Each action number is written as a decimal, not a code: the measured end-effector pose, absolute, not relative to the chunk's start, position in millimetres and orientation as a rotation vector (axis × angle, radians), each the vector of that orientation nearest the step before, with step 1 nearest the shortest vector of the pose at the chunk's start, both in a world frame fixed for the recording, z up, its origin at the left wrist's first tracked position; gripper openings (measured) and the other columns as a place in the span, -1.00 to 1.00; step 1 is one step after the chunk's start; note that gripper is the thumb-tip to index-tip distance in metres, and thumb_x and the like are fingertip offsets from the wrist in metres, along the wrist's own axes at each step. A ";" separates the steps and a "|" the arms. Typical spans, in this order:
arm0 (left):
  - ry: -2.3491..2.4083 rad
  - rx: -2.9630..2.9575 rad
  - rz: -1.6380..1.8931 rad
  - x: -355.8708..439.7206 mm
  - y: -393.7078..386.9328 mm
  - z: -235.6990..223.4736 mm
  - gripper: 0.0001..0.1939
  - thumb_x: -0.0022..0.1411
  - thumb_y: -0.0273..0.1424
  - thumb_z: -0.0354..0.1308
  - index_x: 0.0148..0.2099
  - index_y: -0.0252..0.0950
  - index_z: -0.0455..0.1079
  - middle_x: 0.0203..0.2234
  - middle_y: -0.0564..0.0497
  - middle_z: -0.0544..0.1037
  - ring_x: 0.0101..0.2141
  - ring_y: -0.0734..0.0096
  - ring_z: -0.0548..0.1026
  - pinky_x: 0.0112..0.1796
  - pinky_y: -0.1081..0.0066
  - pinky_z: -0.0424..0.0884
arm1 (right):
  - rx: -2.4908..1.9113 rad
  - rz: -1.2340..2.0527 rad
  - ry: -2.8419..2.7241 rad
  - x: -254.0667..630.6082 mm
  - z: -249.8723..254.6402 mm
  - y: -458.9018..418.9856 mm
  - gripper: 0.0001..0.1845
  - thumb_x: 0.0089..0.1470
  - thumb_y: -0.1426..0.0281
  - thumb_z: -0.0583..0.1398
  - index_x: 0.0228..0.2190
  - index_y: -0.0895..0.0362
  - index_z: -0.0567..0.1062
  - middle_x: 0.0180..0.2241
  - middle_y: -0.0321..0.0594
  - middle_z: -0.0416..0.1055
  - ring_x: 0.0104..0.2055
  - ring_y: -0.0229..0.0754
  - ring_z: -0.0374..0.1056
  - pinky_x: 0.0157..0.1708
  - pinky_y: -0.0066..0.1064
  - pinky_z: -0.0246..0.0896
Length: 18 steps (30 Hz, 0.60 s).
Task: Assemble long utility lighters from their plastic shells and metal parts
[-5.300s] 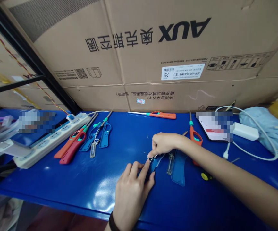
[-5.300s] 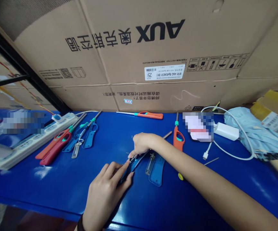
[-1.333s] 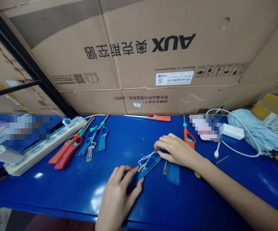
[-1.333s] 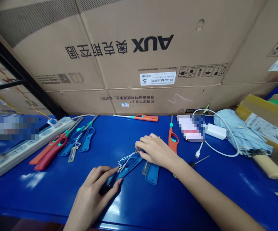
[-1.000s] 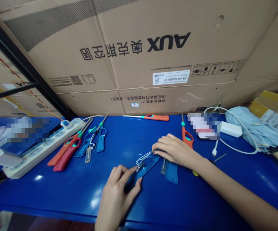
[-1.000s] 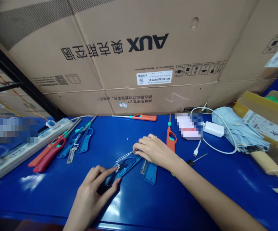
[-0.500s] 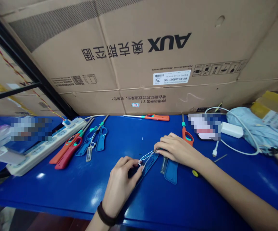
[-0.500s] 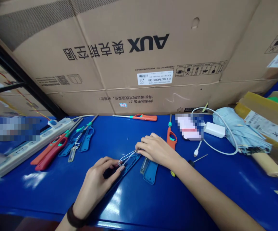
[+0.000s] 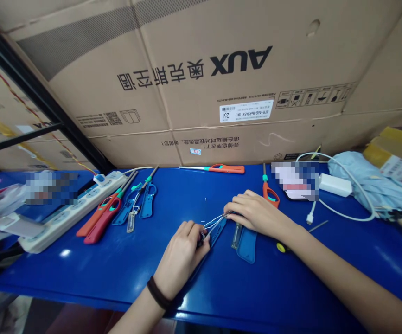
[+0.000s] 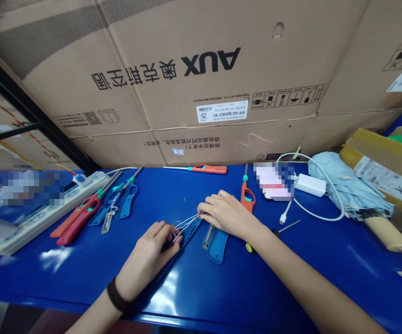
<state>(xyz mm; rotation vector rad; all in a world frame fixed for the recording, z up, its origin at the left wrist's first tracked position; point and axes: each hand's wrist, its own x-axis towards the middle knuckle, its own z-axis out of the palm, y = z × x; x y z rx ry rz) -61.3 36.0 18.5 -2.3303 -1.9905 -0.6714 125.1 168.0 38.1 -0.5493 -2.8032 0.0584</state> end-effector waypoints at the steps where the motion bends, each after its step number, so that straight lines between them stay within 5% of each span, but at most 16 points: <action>1: -1.991 -2.334 -0.655 -60.3 37.5 19.5 -0.88 0.27 -0.41 -0.02 -0.33 -0.27 0.30 -0.45 0.02 0.39 -0.40 0.34 0.39 -0.37 0.36 0.36 | -0.551 0.053 -2.801 125.1 37.8 168.3 -0.82 0.22 0.34 0.07 -0.31 0.10 0.47 -0.37 -0.26 0.45 -0.33 -0.20 0.32 -0.29 -0.35 0.00; 13: -2.017 -2.282 -0.929 -62.0 44.8 16.2 -0.86 0.31 -0.43 -0.07 -0.15 -0.25 0.30 -0.35 0.01 0.49 -0.35 0.41 0.47 -0.32 0.44 0.38 | -0.658 0.040 -2.705 126.7 36.1 171.9 -0.89 0.18 0.38 0.12 -0.32 0.11 0.44 -0.35 -0.28 0.46 -0.33 -0.20 0.32 -0.29 -0.37 -0.01; 18: -2.263 -2.240 -1.400 -65.3 39.5 27.5 -0.77 0.27 -0.32 0.02 -0.12 -0.24 0.44 -0.31 0.02 0.57 -0.35 0.43 0.51 -0.30 0.48 0.43 | -0.663 -0.001 -2.661 126.7 35.7 172.2 -0.91 0.16 0.38 0.13 -0.36 0.11 0.42 -0.38 -0.29 0.45 -0.36 -0.21 0.31 -0.29 -0.37 -0.01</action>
